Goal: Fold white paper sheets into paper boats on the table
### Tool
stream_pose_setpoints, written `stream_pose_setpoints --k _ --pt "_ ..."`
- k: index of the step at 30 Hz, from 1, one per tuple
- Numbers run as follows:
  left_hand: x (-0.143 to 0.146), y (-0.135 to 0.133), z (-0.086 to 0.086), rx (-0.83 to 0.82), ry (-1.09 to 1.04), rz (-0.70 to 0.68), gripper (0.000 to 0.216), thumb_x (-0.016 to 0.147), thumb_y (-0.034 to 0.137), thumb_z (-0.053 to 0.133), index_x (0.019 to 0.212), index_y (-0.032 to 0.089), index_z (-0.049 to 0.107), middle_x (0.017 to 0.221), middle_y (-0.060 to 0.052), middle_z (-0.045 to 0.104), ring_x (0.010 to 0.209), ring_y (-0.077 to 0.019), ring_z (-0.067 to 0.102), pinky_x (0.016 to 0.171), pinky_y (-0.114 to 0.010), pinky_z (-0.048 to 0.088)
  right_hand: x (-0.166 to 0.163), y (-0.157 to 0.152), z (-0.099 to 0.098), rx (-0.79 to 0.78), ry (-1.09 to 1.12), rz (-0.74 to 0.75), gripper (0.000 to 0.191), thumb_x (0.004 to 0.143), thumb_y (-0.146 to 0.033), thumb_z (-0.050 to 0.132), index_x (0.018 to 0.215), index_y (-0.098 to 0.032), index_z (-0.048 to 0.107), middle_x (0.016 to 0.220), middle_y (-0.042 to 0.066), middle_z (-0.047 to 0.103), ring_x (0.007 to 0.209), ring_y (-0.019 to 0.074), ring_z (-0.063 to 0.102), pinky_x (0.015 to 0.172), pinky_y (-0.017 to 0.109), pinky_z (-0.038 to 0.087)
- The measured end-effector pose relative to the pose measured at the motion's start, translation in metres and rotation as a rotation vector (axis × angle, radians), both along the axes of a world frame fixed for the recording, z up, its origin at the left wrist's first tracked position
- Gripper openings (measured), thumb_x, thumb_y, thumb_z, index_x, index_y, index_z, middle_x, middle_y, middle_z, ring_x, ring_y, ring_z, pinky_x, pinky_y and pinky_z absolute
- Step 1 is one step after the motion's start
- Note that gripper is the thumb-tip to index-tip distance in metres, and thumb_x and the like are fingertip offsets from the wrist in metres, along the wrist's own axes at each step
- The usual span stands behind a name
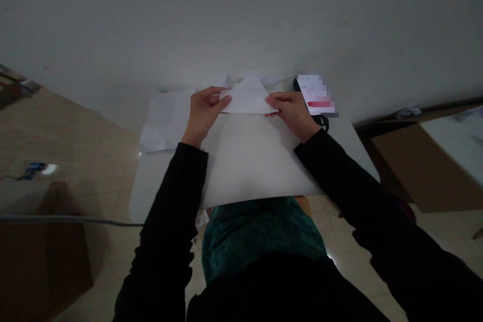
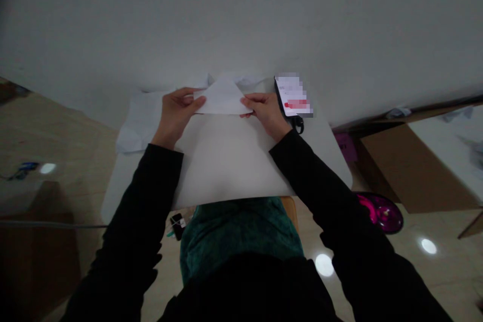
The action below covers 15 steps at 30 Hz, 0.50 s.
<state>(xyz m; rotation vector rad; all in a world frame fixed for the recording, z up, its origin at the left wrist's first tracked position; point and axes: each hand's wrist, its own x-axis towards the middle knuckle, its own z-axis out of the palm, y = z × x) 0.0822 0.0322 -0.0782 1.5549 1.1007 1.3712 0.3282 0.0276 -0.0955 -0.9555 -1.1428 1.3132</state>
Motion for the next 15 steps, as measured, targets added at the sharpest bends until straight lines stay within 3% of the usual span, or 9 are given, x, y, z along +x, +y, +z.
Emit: stream_pose_setpoints --k 3,9,15 --pt "0.003 -0.003 0.004 -0.003 -0.023 0.026 0.041 0.072 0.048 0.087 0.102 0.022 0.079 0.087 -0.003 0.078 0.070 -0.0157 0.072 0.056 -0.026 0.060 -0.003 -0.003 0.002 -0.054 0.067 0.014 0.024 0.066 -0.035 0.091 0.081 -0.020 0.080 0.086 0.005 0.077 0.070 0.0138 0.067 0.061 0.028 0.061" --pt "0.006 -0.006 0.009 0.190 -0.003 0.233 0.014 0.073 0.025 0.085 0.087 0.024 0.083 0.078 0.000 0.077 0.066 -0.0103 0.065 0.057 -0.020 0.053 -0.013 -0.011 0.004 -0.183 0.128 0.015 0.014 0.073 -0.025 0.086 0.081 -0.019 0.077 0.088 0.003 0.077 0.070 0.0109 0.068 0.072 0.026 0.062" --pt "0.004 -0.010 0.016 0.260 0.097 0.246 0.016 0.074 0.014 0.080 0.083 0.026 0.084 0.066 0.004 0.070 0.052 -0.0046 0.045 0.049 -0.018 0.037 -0.012 -0.013 0.006 -0.229 0.144 0.046 0.012 0.077 -0.022 0.083 0.085 -0.017 0.076 0.088 0.004 0.076 0.069 0.0108 0.070 0.075 0.027 0.062"
